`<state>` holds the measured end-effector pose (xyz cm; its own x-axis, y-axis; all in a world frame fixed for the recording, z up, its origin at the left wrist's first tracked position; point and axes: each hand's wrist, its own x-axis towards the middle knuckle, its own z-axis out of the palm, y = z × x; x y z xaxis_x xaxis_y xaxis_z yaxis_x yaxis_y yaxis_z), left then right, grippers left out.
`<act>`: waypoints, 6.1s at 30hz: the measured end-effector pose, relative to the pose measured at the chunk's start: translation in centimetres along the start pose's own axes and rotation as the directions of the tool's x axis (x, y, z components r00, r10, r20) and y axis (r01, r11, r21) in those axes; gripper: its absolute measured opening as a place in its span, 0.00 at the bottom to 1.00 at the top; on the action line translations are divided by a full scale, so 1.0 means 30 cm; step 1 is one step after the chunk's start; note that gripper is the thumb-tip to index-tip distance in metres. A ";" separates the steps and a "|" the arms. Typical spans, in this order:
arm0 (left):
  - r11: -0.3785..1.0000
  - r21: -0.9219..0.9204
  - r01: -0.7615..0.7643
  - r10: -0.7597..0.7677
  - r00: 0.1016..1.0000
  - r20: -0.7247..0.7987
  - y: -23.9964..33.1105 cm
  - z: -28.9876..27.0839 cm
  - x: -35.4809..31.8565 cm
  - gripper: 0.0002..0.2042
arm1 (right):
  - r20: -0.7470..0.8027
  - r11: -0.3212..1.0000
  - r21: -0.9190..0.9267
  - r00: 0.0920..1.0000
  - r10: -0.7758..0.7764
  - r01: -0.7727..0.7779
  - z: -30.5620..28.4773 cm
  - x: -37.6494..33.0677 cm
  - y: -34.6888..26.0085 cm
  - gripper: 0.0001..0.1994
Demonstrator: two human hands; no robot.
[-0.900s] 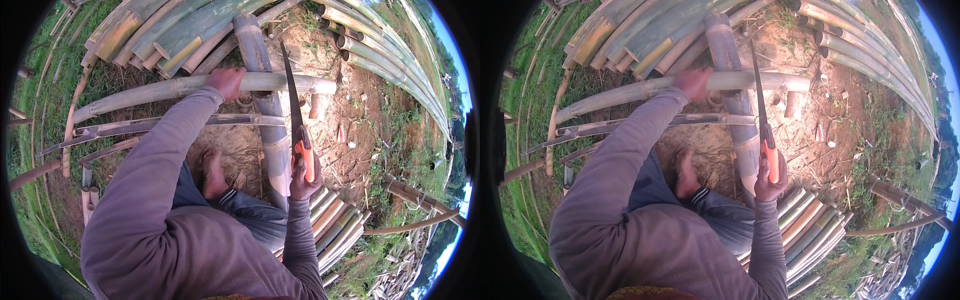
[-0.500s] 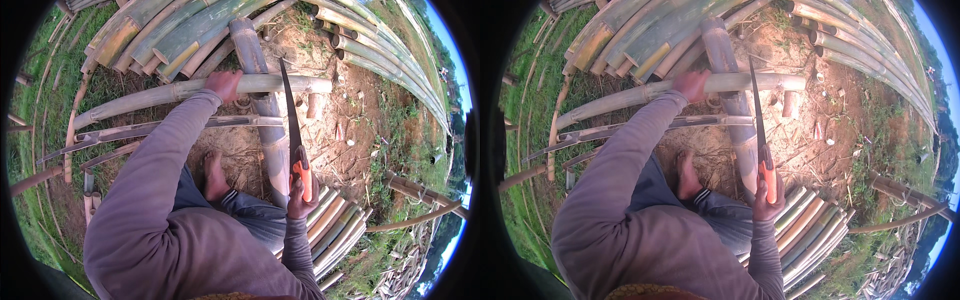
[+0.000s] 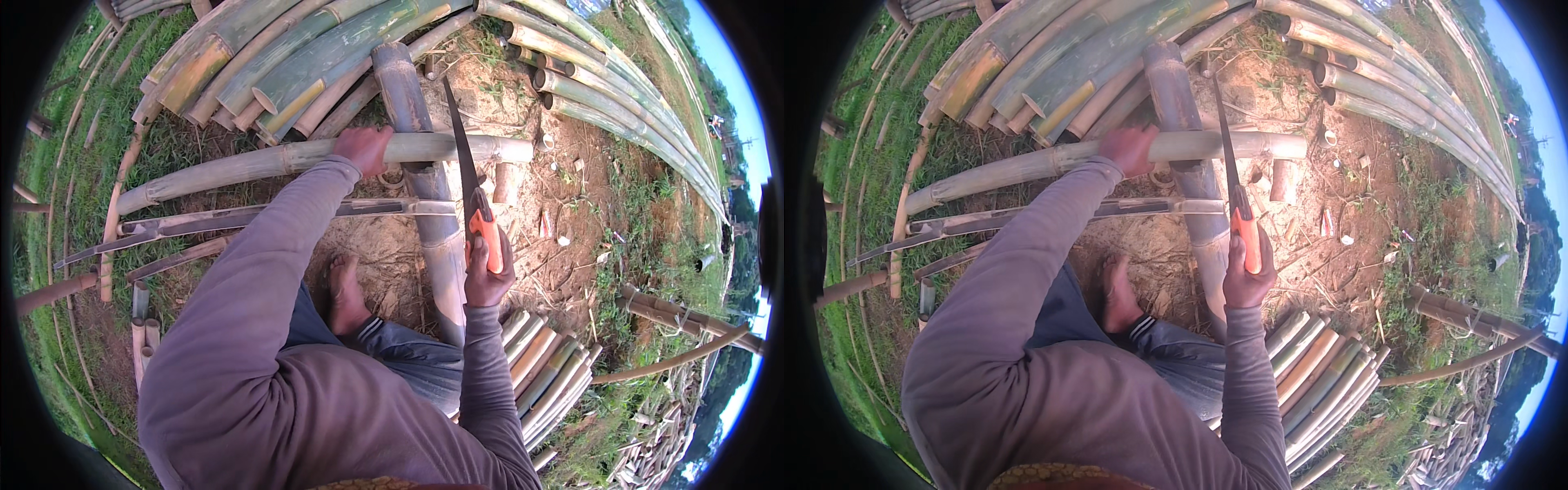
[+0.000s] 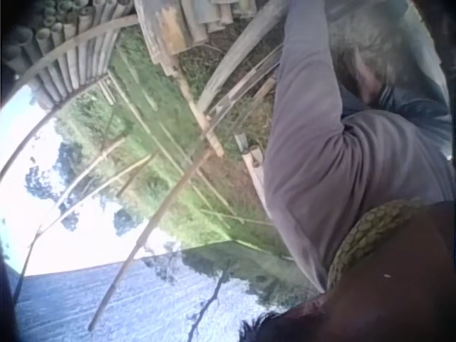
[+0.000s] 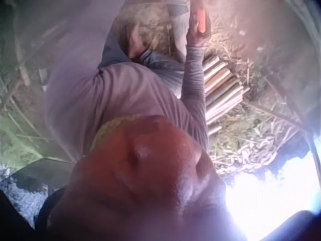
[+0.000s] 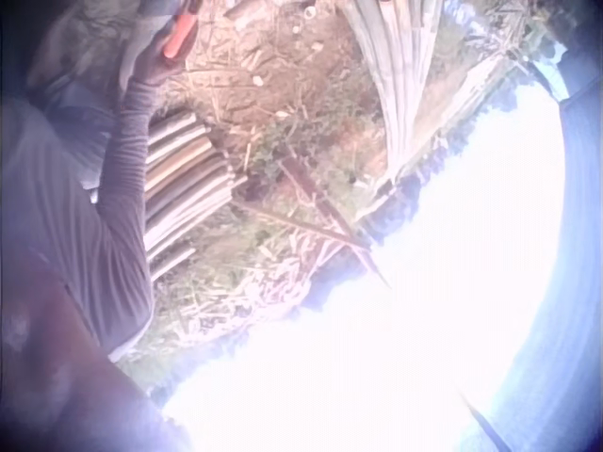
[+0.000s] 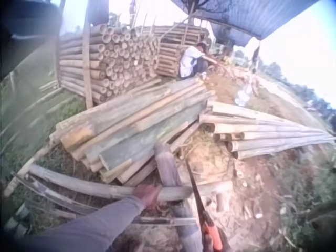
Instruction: The person sits on the ground and uses a hand saw to cut bamboo poles into shorter sections. They position the bamboo on a makeshift stand, saw through it, and then move the cut pieces aside. The process is repeated with multiple bamboo poles.
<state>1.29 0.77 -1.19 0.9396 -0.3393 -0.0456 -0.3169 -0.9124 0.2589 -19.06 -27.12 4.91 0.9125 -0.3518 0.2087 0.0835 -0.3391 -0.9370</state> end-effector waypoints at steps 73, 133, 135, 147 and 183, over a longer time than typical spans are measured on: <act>0.998 -0.040 0.045 -0.042 0.996 0.082 0.046 -0.071 -0.041 0.29 | -0.007 0.997 0.015 0.997 0.081 -0.081 -0.096 -0.153 -0.111 0.11; 0.995 -0.006 0.100 -0.099 0.990 0.100 0.075 -0.081 -0.032 0.31 | -0.055 0.950 -0.302 0.996 0.066 -0.080 -0.114 -0.122 -0.173 0.14; 0.994 -0.005 0.107 -0.106 0.987 0.118 0.072 -0.097 -0.044 0.31 | -0.046 0.965 -0.235 0.993 0.106 -0.114 -0.108 -0.127 -0.173 0.14; 0.999 -0.026 0.036 -0.035 0.998 0.044 0.043 -0.034 -0.028 0.30 | -0.010 0.978 -0.203 0.999 -0.053 0.050 -0.113 -0.113 -0.223 0.23; 0.996 0.023 0.084 -0.086 0.992 0.087 0.040 -0.026 -0.024 0.32 | 0.084 0.996 -0.041 0.993 0.079 -0.076 -0.176 -0.163 -0.111 0.27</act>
<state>0.35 0.10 -0.11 0.9485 -0.2781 -0.1518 -0.2393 -0.9428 0.2321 -25.92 -28.88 8.48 0.9467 -0.3029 0.1092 -0.0027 -0.3467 -0.9380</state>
